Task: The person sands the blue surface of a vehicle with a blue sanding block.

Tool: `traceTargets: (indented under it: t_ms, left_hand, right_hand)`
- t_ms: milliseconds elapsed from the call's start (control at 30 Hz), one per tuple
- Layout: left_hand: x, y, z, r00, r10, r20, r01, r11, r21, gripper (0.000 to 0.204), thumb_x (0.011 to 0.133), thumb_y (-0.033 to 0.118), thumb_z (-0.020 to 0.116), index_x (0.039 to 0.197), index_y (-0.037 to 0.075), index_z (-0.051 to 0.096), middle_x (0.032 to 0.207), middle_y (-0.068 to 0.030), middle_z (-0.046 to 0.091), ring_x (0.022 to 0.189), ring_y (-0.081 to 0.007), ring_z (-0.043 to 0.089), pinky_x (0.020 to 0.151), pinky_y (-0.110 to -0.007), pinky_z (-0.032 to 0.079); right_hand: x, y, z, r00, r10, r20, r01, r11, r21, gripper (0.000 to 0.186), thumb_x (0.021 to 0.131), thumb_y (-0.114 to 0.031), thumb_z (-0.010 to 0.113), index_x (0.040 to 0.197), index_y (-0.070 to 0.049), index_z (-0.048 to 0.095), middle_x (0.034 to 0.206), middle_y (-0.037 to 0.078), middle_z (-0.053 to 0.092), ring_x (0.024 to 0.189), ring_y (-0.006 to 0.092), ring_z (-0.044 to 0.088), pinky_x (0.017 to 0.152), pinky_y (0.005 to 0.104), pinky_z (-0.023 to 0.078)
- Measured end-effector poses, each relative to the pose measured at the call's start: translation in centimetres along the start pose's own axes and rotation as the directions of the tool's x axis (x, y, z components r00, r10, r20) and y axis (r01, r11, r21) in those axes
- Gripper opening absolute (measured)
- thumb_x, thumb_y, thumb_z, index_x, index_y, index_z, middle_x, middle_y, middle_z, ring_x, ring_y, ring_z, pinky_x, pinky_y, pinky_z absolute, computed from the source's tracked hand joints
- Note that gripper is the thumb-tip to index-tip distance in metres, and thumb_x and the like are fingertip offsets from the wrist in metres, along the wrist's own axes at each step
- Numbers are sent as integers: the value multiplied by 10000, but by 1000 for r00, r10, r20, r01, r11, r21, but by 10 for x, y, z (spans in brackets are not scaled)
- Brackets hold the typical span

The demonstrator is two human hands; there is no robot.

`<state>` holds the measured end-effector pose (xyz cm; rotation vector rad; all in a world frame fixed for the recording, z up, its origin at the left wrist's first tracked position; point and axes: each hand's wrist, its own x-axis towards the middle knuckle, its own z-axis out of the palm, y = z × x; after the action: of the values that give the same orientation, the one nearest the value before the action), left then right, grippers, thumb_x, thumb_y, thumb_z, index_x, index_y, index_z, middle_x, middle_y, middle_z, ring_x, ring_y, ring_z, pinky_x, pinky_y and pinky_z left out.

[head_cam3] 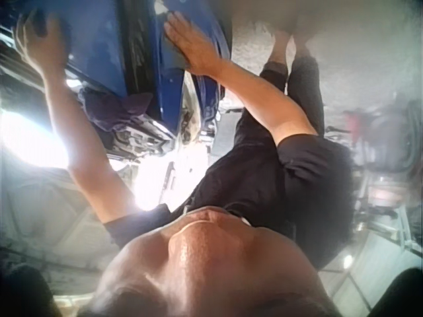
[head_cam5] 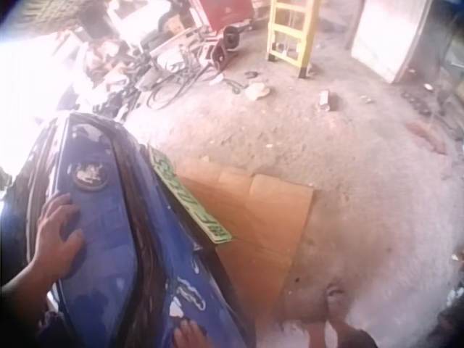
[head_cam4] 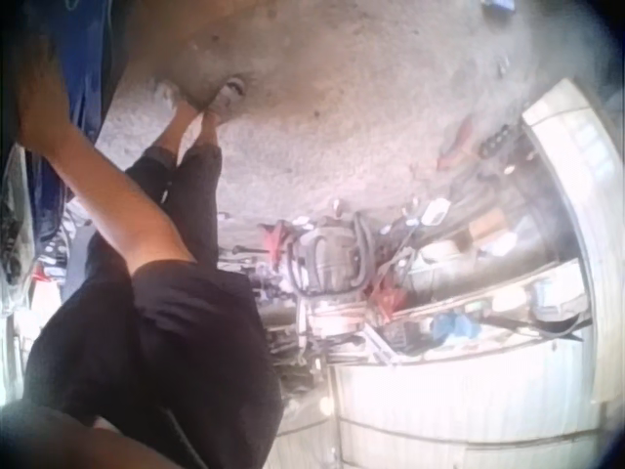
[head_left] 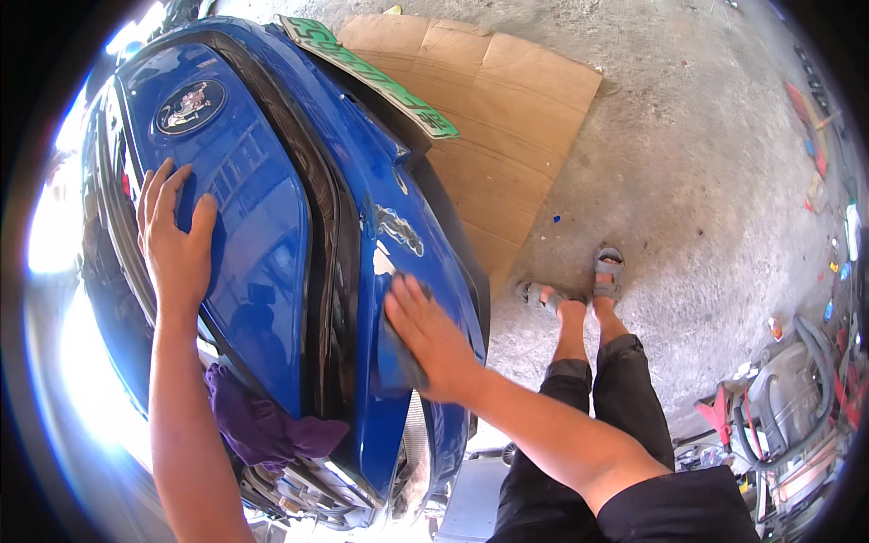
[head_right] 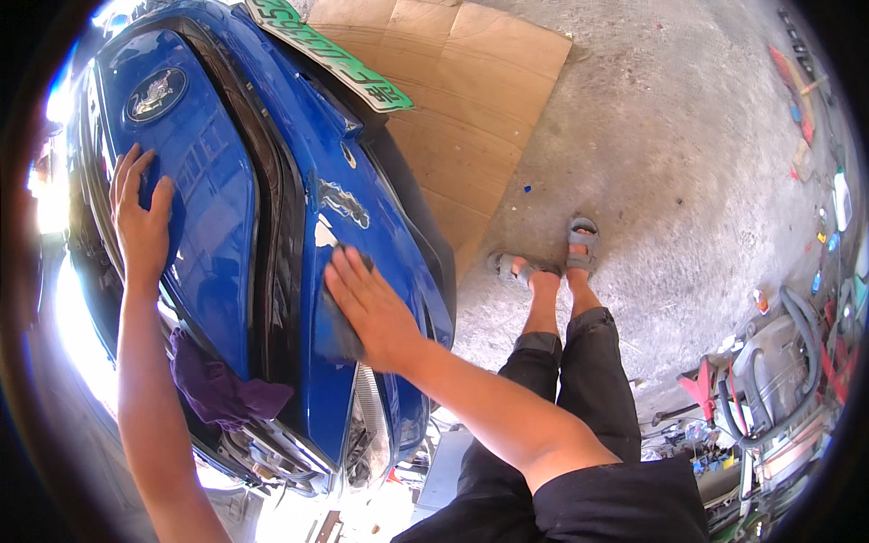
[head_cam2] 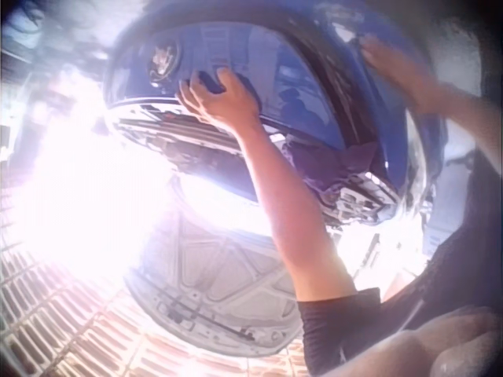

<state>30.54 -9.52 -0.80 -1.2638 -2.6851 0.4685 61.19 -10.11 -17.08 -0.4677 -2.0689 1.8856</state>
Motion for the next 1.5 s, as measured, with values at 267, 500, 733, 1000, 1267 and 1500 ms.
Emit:
traceTargets:
  t_ms: [267,500,733,1000,1267,1500]
  left_hand:
    - [0,4,6,999,-8,31,9,1000,-12,524,861,376,563,1305,96,581,1456,-137,455,1414,-313,326,1153,-458,255]
    - [7,5,1,1000,-20,17,21,997,-76,504,881,329,570,1324,90,569,1457,-130,462,1386,-301,378,1160,-407,248]
    - [5,-1,0,1000,-15,-5,15,1000,-21,523,878,347,560,1335,94,561,1453,-133,469,1369,-306,404,1141,-420,292]
    - [6,-7,15,1000,-15,13,16,992,-127,546,872,379,558,1337,93,554,1449,-139,465,1388,-310,369,1143,-413,277]
    - [8,-22,4,1000,4,-12,-5,998,-61,530,872,370,558,1330,105,565,1445,-145,470,1375,-305,393,1132,-408,299]
    - [12,-7,23,1000,25,-9,-26,989,-143,526,872,362,557,1327,98,568,1436,-148,478,1356,-306,418,1126,-410,306]
  right_hand:
    - [-13,-10,-3,996,66,60,-67,998,17,792,797,-111,609,1502,-24,257,1555,227,238,1467,365,186,1160,489,215]
    - [36,15,-6,999,6,-53,-5,1000,13,885,730,-83,664,1501,2,237,1554,236,229,1466,387,168,1174,488,190]
    - [12,9,6,997,-78,-3,77,996,-34,843,769,-136,657,1502,-21,257,1567,204,233,1473,355,175,1182,477,171]
    - [-27,-16,6,998,17,55,-16,1000,-21,948,704,-143,730,1498,2,234,1555,236,229,1471,373,164,1173,492,197]
    - [-9,-16,14,997,67,-41,-67,998,12,931,721,-162,708,1492,23,220,1552,258,209,1460,405,174,1164,507,208]
    - [29,30,1,983,69,-169,-83,994,-77,787,809,-156,642,1467,44,260,1520,292,255,1440,424,216,1158,510,212]
